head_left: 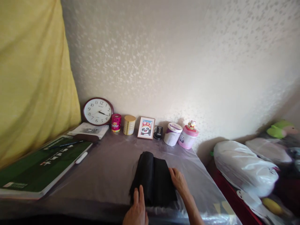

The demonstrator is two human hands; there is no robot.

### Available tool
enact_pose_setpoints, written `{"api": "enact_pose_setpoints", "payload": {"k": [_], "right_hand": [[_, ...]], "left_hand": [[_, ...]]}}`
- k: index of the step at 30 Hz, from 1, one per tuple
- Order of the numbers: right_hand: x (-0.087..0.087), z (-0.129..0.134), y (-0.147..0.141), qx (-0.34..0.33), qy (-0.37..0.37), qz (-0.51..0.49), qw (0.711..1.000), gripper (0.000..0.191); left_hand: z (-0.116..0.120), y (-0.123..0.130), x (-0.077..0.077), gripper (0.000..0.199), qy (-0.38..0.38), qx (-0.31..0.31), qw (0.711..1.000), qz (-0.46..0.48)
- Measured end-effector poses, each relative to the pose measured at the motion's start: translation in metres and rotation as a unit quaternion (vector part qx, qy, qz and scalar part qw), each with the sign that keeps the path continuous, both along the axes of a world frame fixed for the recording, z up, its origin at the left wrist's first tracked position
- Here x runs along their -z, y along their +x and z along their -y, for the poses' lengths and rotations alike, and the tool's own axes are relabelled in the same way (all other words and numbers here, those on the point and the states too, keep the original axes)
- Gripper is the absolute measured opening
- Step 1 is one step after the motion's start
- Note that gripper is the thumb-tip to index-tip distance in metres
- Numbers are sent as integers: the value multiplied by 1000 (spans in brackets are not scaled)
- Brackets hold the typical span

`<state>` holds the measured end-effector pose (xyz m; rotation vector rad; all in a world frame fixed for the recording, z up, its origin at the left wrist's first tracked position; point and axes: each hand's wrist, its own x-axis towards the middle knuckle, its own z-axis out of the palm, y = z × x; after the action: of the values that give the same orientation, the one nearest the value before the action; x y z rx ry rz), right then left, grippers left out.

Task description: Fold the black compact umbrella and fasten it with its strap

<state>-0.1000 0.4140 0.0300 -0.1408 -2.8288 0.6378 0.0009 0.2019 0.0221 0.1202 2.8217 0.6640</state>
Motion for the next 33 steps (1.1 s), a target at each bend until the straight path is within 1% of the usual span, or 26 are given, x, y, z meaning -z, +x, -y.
{"api": "enact_pose_setpoints", "payload": {"k": [3,6,8,10,12,14,15,17,19,22,26,29,31,33], "right_hand": [[12,0,11,-6,-64,16,998,35],[14,5,10,4,-130,-4,991,35],[8,10,8,-13,-192,-5,981,32],[-2,20,5,-53,-263,3,963,30],[-15,35,3,-91,-327,14,941,30],[-25,55,0,-122,-364,21,923,28],[-29,66,-3,-137,-364,20,921,27],[-32,87,-9,-151,-341,9,928,23],[-31,104,-15,-154,-305,8,940,23],[-25,122,-22,-147,-257,32,955,30],[-20,133,-24,-147,-189,70,968,32],[-20,137,-24,-151,-136,85,976,30],[-19,139,-24,-154,-120,83,977,29],[-18,140,-24,-159,-127,85,975,30]], "left_hand": [[0,3,-3,67,-3,-6,1000,-14],[0,5,-3,68,-5,-7,1000,-17],[0,4,-3,68,-5,-6,1000,-16],[0,4,-3,69,-3,-3,1000,-13],[1,4,-4,68,0,-3,1000,-12],[1,4,-6,68,0,-7,1000,-17],[1,4,-7,68,-2,-8,1000,-18],[0,4,-8,69,-11,-5,1000,-11],[0,3,-9,71,-14,4,1000,1],[0,0,-11,70,-17,15,1000,18],[1,-2,-8,61,-29,16,999,22],[2,-1,-1,58,-23,7,1000,-5],[2,2,6,55,-40,-9,999,-34],[1,5,11,52,-64,-21,996,-57]]}}
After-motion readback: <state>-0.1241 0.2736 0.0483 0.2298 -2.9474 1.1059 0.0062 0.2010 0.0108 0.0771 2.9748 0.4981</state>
